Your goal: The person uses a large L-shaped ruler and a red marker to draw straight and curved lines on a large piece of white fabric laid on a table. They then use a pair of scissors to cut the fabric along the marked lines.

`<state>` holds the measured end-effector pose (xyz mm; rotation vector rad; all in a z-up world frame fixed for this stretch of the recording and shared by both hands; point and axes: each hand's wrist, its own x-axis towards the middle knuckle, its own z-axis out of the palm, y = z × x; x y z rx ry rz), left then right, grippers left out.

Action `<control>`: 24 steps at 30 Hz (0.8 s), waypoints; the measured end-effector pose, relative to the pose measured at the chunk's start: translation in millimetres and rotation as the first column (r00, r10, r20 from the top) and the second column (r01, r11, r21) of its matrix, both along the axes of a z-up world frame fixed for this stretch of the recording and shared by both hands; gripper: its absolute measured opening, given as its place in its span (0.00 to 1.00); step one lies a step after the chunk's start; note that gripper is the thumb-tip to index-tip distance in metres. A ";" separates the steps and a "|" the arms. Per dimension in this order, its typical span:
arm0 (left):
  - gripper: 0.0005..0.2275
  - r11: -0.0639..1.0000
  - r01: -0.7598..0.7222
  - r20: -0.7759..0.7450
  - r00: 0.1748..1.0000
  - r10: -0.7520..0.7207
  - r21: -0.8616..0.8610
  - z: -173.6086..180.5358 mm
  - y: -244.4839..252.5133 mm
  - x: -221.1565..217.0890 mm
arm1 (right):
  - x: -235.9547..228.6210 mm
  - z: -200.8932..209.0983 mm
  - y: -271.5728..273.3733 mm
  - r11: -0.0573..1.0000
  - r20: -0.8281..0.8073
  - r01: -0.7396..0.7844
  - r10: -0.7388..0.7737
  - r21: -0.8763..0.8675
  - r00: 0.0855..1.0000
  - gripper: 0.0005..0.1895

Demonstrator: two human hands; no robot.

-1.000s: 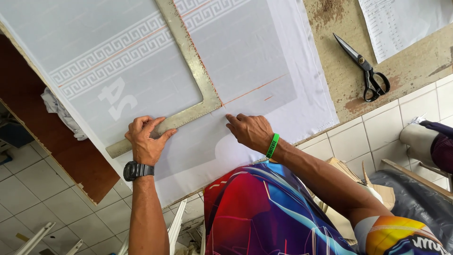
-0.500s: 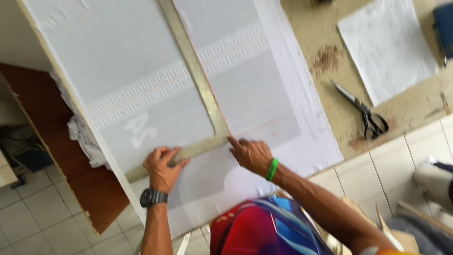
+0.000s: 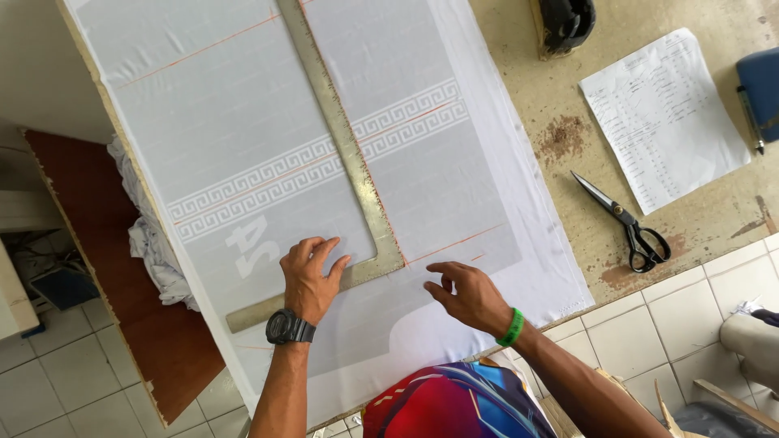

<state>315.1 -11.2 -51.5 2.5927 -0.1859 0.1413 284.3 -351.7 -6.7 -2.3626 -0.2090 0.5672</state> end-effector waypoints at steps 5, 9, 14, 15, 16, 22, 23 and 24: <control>0.21 0.991 0.040 -0.159 0.987 -0.019 0.126 -5.7 -4.3 26.4 | 1.2 33.0 -35.6 0.948 -0.498 0.282 -0.176 0.147 0.849 0.28; 0.24 0.976 0.045 -0.177 0.984 -0.006 0.215 -12.8 -7.2 87.1 | 7.7 62.3 -34.0 0.924 -0.526 0.315 -0.160 0.218 0.835 0.24; 0.36 0.965 0.067 -0.293 0.956 0.011 0.255 6.7 -28.1 143.5 | 0.7 48.6 -33.1 0.947 -0.362 0.255 -0.172 0.196 0.916 0.12; 0.36 0.966 0.077 -0.328 0.945 0.008 0.246 5.4 -30.9 152.1 | 2.9 50.7 -29.5 0.948 -0.394 0.264 -0.176 0.180 0.902 0.12; 0.38 0.964 0.092 -0.259 0.965 -0.025 0.250 2.9 -32.2 158.2 | 4.2 51.5 -25.4 0.968 -0.341 0.191 -0.125 0.165 0.932 0.15; 0.44 0.942 0.135 -0.235 0.970 -0.062 0.306 9.8 -40.5 188.0 | -13.9 23.4 -0.3 0.986 -0.052 -0.115 0.122 0.117 0.991 0.20; 0.46 0.938 0.115 -0.208 0.977 -0.048 0.327 13.8 -42.3 193.8 | -17.3 20.4 3.8 0.981 0.016 -0.162 0.161 0.104 0.987 0.21; 0.46 0.938 0.111 -0.204 0.978 -0.044 0.328 7.3 -38.1 201.3 | -18.6 23.0 6.4 0.981 0.020 -0.166 0.165 0.105 0.986 0.21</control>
